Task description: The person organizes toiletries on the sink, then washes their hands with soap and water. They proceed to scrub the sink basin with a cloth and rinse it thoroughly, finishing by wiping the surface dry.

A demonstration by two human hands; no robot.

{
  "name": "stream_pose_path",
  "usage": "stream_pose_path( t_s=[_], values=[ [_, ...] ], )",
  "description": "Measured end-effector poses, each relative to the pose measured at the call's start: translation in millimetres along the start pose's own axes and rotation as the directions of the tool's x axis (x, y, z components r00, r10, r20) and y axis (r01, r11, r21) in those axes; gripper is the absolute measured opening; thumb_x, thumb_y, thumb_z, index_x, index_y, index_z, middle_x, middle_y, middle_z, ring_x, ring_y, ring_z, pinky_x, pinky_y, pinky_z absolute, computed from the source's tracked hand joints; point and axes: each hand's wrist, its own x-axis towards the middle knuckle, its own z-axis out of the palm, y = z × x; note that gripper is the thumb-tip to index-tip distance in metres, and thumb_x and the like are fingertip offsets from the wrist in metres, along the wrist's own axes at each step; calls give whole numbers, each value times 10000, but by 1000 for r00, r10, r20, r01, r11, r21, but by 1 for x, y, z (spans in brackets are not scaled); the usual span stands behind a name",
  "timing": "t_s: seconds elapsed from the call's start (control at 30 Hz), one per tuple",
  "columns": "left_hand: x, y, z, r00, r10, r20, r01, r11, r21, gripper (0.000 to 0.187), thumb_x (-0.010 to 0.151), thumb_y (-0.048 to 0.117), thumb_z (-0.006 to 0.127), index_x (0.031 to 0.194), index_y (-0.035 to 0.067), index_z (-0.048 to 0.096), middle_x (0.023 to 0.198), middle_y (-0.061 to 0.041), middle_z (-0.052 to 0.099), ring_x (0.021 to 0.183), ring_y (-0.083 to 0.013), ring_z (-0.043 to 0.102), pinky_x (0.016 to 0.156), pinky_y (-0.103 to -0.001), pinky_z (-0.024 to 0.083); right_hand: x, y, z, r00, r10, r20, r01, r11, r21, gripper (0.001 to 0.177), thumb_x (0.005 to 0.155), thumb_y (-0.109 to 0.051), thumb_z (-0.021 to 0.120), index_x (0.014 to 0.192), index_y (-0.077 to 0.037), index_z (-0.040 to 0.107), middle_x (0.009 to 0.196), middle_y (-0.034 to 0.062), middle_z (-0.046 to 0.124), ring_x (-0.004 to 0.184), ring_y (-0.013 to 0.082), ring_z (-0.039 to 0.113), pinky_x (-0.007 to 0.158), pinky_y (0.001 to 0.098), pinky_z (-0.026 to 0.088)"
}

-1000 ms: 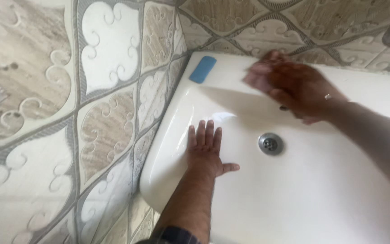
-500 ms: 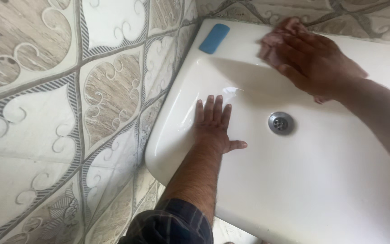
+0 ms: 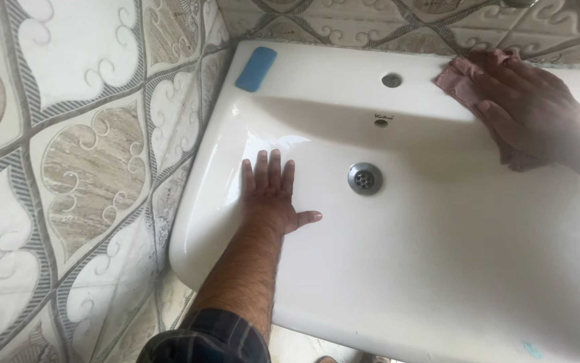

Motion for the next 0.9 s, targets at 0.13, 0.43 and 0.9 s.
stream_pose_path(
  t_s=[0.13,0.43,0.9],
  values=[
    [3,-1,-1,1000,-15,22,14,1000,8,1170,853,904,315,1639,167,-141,1702,-166,-250,1546,-379,-256,1210,-580,-149,42,-29,14,991,-133,9,133,991,33,585,1079,-350,216,1589,-85,322,1645,170,299,1544,338,196,1257,475,130],
    [4,1,1,1000,-21,4,21,999,44,1156,874,896,299,1637,146,-137,1700,-174,-231,1546,-373,-249,1210,-576,-139,130,-87,68,993,-122,-4,122,991,59,638,1077,-526,278,1586,-154,378,1664,95,321,1560,261,202,1258,435,157],
    [-3,-92,-41,926,210,-314,-103,940,325,620,1012,461,415,1584,244,313,1737,-32,105,1539,-227,36,1229,-493,43,23,-6,36,996,85,22,-86,995,44,633,1055,-522,293,1565,-157,380,1630,111,350,1540,278,218,1238,428,166]
  ],
)
